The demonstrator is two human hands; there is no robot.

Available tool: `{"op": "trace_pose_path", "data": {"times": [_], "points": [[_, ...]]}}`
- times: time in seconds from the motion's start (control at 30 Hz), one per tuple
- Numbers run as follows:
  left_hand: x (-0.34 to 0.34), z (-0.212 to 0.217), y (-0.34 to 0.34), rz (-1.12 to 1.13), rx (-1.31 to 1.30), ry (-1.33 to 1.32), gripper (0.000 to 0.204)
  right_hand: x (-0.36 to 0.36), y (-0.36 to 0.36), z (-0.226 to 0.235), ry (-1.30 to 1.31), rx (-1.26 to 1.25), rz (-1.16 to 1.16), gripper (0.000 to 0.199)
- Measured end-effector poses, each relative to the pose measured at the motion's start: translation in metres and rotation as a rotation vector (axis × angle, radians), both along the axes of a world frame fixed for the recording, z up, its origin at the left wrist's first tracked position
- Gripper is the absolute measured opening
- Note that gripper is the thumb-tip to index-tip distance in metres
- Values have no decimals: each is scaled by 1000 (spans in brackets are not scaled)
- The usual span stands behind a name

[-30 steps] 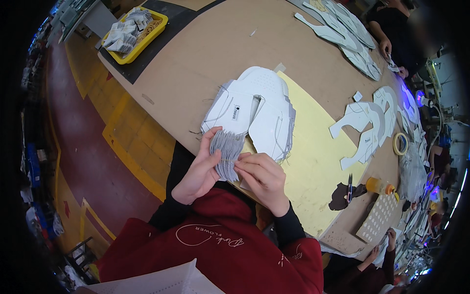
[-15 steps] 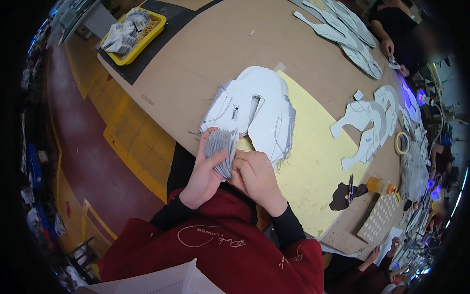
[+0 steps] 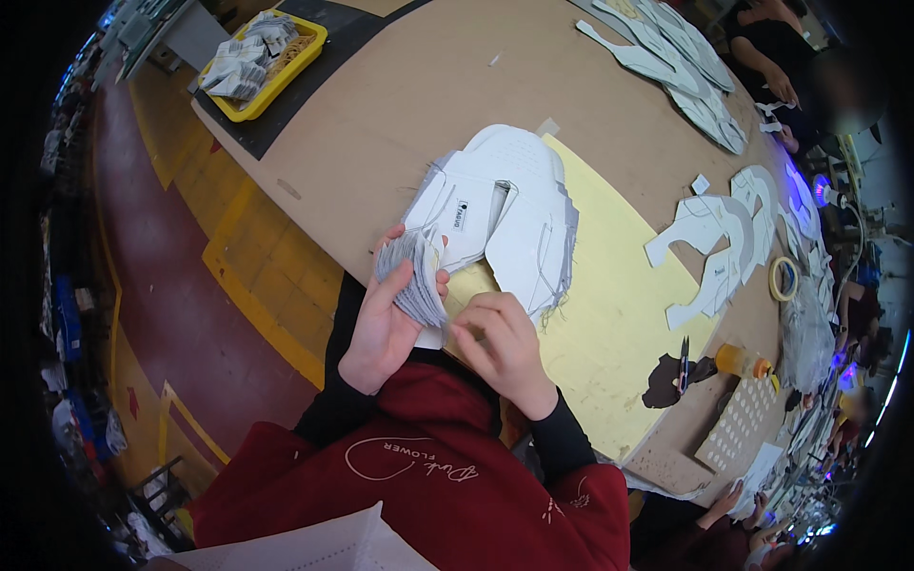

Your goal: The person gathers cut fabric pieces from a table, aligns them into a stack, and secures the stack with a rubber band. The person then places the bundled stack into a yellow tray on the table.

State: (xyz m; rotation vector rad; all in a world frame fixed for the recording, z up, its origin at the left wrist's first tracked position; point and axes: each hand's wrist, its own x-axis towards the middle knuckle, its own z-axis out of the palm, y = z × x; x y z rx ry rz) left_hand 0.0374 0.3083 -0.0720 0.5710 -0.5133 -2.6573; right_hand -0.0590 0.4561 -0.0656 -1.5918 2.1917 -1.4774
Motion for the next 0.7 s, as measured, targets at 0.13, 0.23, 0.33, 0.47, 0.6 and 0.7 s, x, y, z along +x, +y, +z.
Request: {"op": "trace_pose_path", "data": {"times": [0.13, 0.23, 0.33, 0.47, 0.6, 0.7], "points": [[0, 10, 10, -80, -12, 24, 49, 1, 2, -5, -339, -86, -115, 27], [-3, 10, 23, -113, 9, 11, 49, 2, -1, -3, -501, -93, -138, 29], [-4, 5, 24, -110, -21, -25, 49, 2, -2, -3, -558, -71, -156, 28], [-5, 7, 26, -115, -124, -78, 51, 3, 0, -6, -471, -60, -170, 27], [-6, 3, 32, -80, -191, -97, 51, 2, -2, -1, -365, -52, -166, 27], [-6, 5, 33, -75, -200, -105, 51, 2, 0, -1, -445, -29, -160, 27]]}}
